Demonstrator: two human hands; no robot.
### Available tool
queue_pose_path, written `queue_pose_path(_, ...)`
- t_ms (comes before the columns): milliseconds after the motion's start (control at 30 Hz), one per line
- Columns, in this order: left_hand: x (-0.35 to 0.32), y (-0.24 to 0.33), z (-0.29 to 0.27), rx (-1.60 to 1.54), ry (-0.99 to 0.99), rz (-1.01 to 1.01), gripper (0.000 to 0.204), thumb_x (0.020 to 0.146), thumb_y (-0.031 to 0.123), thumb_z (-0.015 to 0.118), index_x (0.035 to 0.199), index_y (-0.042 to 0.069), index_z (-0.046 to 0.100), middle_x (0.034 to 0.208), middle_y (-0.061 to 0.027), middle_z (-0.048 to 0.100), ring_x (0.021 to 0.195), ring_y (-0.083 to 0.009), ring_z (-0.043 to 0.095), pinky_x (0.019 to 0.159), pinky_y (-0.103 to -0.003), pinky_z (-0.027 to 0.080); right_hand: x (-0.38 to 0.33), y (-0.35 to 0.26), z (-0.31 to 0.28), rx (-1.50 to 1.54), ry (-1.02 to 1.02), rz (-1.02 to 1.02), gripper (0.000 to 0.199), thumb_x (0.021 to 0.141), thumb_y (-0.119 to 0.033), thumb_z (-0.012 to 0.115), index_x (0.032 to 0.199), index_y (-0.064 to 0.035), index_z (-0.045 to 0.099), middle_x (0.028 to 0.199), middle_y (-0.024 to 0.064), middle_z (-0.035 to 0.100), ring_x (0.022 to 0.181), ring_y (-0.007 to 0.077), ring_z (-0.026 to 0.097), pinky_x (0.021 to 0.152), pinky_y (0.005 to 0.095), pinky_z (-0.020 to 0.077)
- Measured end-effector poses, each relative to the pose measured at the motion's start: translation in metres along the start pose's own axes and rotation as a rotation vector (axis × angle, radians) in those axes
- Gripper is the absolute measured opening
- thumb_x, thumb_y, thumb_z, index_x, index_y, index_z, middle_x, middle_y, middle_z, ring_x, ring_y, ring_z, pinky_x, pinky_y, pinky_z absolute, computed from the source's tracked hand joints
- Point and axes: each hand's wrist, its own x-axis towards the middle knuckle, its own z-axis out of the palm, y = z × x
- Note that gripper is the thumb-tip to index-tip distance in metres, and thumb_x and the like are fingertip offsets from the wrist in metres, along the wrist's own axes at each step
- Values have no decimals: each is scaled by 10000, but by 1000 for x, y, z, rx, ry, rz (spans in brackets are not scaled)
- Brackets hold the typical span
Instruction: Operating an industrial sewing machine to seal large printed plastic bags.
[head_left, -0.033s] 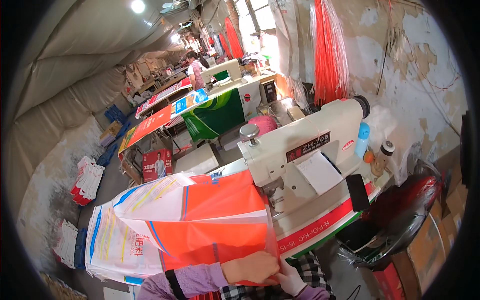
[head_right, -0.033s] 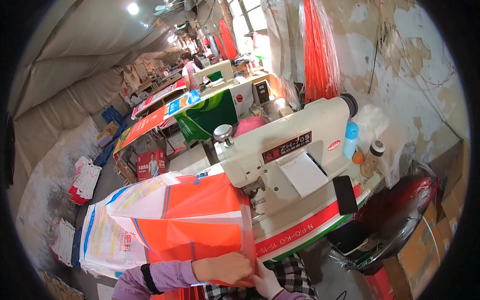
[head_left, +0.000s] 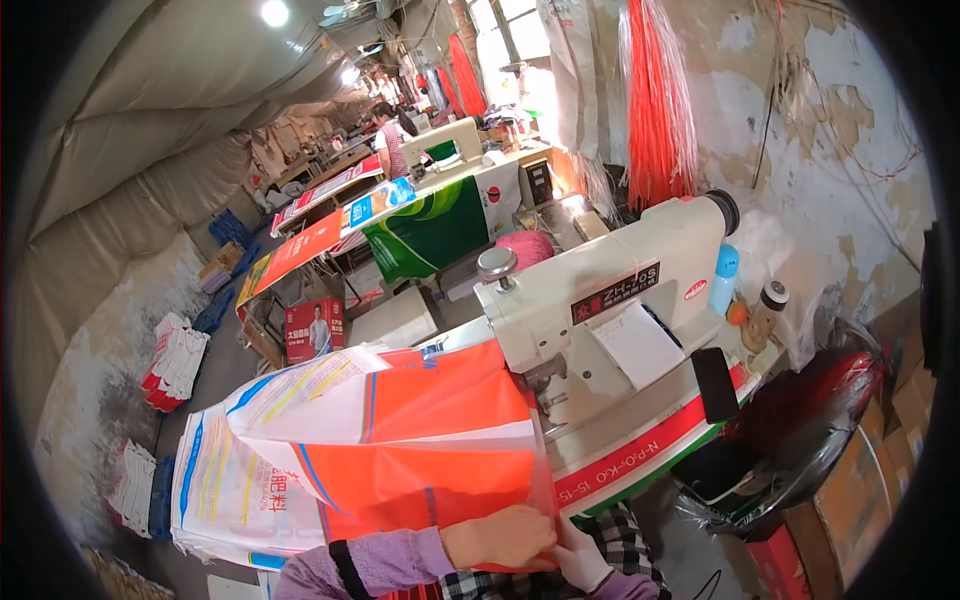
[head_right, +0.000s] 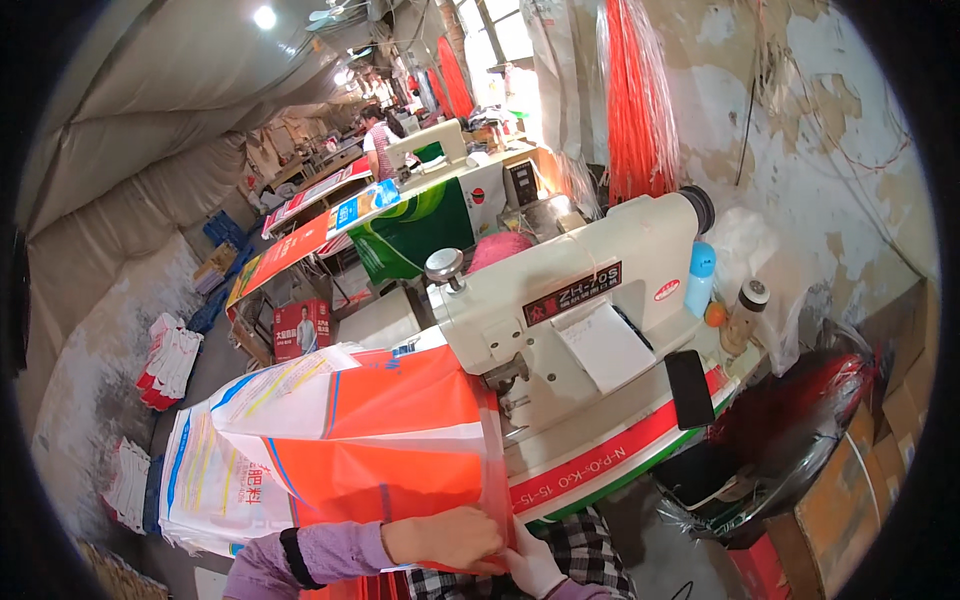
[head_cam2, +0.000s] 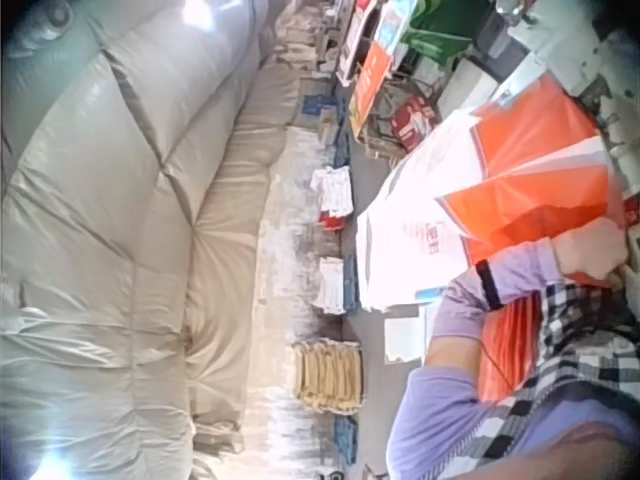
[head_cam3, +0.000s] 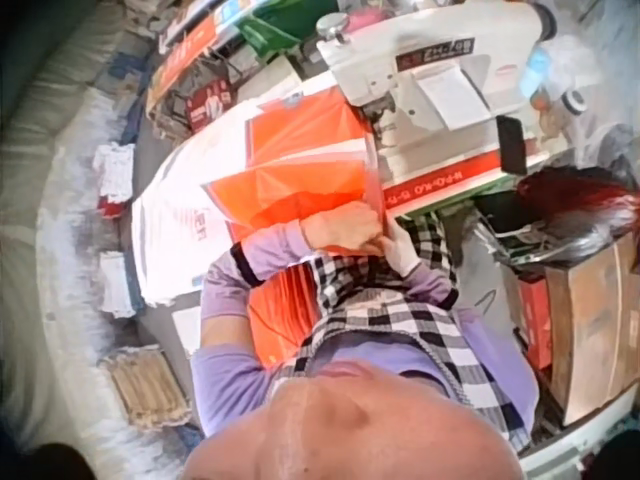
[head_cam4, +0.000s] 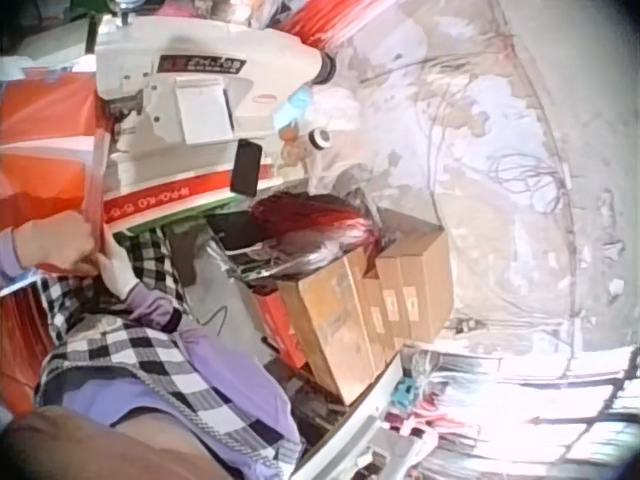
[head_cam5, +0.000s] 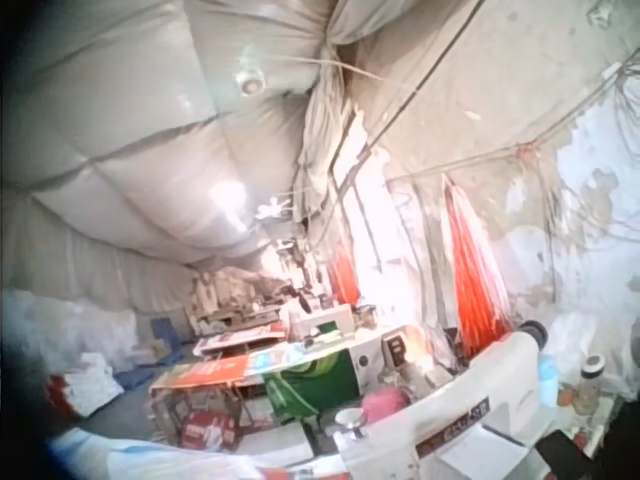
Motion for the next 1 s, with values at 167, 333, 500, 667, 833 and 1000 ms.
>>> queue_pose_path(167, -17, 6, 18, 27, -1, -128, 393, 902, 399, 589, 964, 12, 627, 639, -168, 623, 663, -357, 648, 611, -474, 507, -1, -11, 3, 82, 6, 74, 572, 918, 39, 518, 1466, 11, 355, 1395, 134, 509, 1260, 212, 495, 1038, 295, 393)
queue_pose_path(333, -19, 9, 22, 76, 11, -143, 413, 914, 409, 579, 1029, 12, 581, 615, -158, 614, 600, -355, 637, 570, -457, 509, -3, -16, 5, 77, 13, 28, 586, 908, 58, 537, 1462, 37, 346, 1404, 144, 504, 1274, 203, 486, 1040, 283, 391)
queue_pose_path(500, -17, 10, 23, 65, -14, -140, 434, 919, 411, 576, 1072, 6, 546, 611, -158, 609, 603, -360, 636, 570, -458, 507, -4, -8, 2, -40, 60, -6, 565, 900, 66, 540, 1441, 43, 378, 1349, 157, 552, 1207, 198, 533, 995, 272, 424)
queue_pose_path(667, -18, 15, 21, -34, 118, -102, 336, 876, 288, 621, 1047, 11, 537, 820, -181, 639, 760, -362, 655, 702, -453, 518, -6, -15, 3, 11, 81, 30, 526, 909, 54, 524, 1422, 41, 410, 1278, 136, 592, 1145, 178, 558, 958, 262, 438)
queue_pose_path(833, -25, 18, 18, -70, 216, -89, 350, 828, 335, 668, 974, 26, 593, 880, -167, 622, 748, -368, 630, 652, -452, 505, -2, 8, 1, 92, 92, -14, 486, 923, 34, 519, 1403, 28, 442, 1230, 105, 609, 1110, 175, 567, 941, 268, 450)
queue_pose_path(1000, -30, 7, 47, -142, 336, -79, 425, 810, 366, 689, 1033, 17, 594, 958, -176, 628, 801, -357, 631, 667, -427, 516, 4, 39, -5, 86, 62, 29, 530, 884, 100, 443, 1407, 16, 443, 1328, 118, 556, 1219, 205, 522, 1045, 310, 401)
